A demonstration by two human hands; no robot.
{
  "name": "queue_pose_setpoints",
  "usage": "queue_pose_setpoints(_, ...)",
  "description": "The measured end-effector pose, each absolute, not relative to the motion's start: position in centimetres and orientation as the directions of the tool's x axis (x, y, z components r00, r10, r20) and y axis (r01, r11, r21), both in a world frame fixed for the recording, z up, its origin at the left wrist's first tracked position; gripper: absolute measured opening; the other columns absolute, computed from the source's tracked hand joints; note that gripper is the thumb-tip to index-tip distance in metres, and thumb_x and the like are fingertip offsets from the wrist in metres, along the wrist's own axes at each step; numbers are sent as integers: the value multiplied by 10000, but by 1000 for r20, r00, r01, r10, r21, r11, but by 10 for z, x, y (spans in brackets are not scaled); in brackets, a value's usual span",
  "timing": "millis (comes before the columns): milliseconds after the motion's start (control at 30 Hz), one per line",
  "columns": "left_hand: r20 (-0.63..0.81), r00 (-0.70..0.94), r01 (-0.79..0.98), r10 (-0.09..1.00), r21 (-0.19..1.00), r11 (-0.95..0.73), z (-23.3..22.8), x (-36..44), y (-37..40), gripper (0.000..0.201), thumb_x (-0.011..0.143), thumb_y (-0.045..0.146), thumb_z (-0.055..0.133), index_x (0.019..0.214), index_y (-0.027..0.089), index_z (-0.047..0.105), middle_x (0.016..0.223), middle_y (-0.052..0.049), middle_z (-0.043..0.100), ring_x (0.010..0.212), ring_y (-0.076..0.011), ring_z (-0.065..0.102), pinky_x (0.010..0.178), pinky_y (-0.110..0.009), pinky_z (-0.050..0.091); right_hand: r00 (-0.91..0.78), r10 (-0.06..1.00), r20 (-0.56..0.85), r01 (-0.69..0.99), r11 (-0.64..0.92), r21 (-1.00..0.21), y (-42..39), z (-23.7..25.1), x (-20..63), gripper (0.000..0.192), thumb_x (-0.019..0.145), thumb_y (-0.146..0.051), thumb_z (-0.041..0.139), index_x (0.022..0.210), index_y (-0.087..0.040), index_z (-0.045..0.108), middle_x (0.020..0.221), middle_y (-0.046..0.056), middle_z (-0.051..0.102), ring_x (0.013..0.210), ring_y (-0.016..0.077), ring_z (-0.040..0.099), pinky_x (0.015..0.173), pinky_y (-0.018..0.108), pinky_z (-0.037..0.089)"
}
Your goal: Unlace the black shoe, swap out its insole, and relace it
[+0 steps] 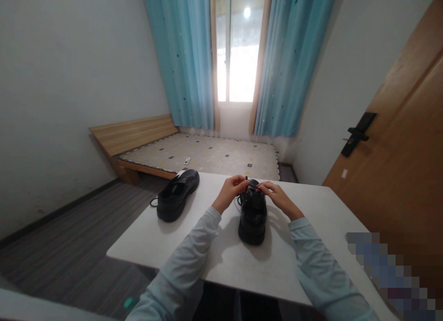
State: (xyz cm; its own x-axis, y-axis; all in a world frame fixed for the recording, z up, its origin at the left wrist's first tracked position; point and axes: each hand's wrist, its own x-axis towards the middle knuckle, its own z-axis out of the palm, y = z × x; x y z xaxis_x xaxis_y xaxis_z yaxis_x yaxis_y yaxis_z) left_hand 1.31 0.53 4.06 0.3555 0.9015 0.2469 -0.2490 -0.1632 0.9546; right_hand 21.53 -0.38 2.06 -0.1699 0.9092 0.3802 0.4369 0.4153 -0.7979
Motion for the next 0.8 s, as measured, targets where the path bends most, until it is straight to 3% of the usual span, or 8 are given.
queue_pose_setpoints(133, 272, 322, -240, 907, 950, -200, 41, 13, 6, 349, 648, 431, 734, 716, 126, 577, 622, 33, 564, 578, -70, 523, 561, -190, 387, -141, 903, 406, 398, 427, -812, 0, 19, 218, 370, 754, -559, 594, 721, -195, 648, 844, 67, 686, 848, 227, 617, 839, 386, 464)
queue_pose_setpoints(300, 302, 322, -228, 897, 945, -236, 40, 15, 8, 348, 650, 434, 729, 707, 131, 567, 626, 29, 575, 597, -84, 541, 596, -212, 418, -32, 914, 405, 267, 398, -878, -3, 24, 215, 394, 754, -594, 578, 776, -201, 596, 856, 60, 667, 800, 208, 626, 769, 364, 488)
queue_pose_setpoints(400, 322, 329, -229, 888, 939, -256, 40, 15, 8, 345, 662, 438, 721, 709, 133, 568, 633, 21, 593, 616, -94, 554, 621, -222, 431, -2, 904, 427, 250, 414, -875, -7, 29, 212, 366, 787, -576, 550, 804, -211, 554, 736, 22, 625, 694, 190, 617, 714, 343, 483)
queue_pose_setpoints(533, 345, 321, -230, 882, 932, -280, 40, 15, 8, 331, 684, 433, 708, 714, 133, 570, 647, 7, 615, 632, -101, 569, 634, -225, 432, 35, 833, 553, 425, 488, -762, -14, 37, 211, 274, 860, -477, 484, 766, -221, 507, 633, -8, 537, 609, 170, 547, 639, 309, 432)
queue_pose_setpoints(800, 352, 262, -243, 899, 925, -292, 44, 11, 10, 341, 665, 437, 720, 728, 141, 563, 630, 20, 584, 631, -105, 572, 627, -231, 455, -107, 684, 722, 684, 577, -446, -30, 56, 207, 217, 902, -316, 439, 755, -217, 563, 763, 42, 517, 709, 185, 503, 658, 307, 402)
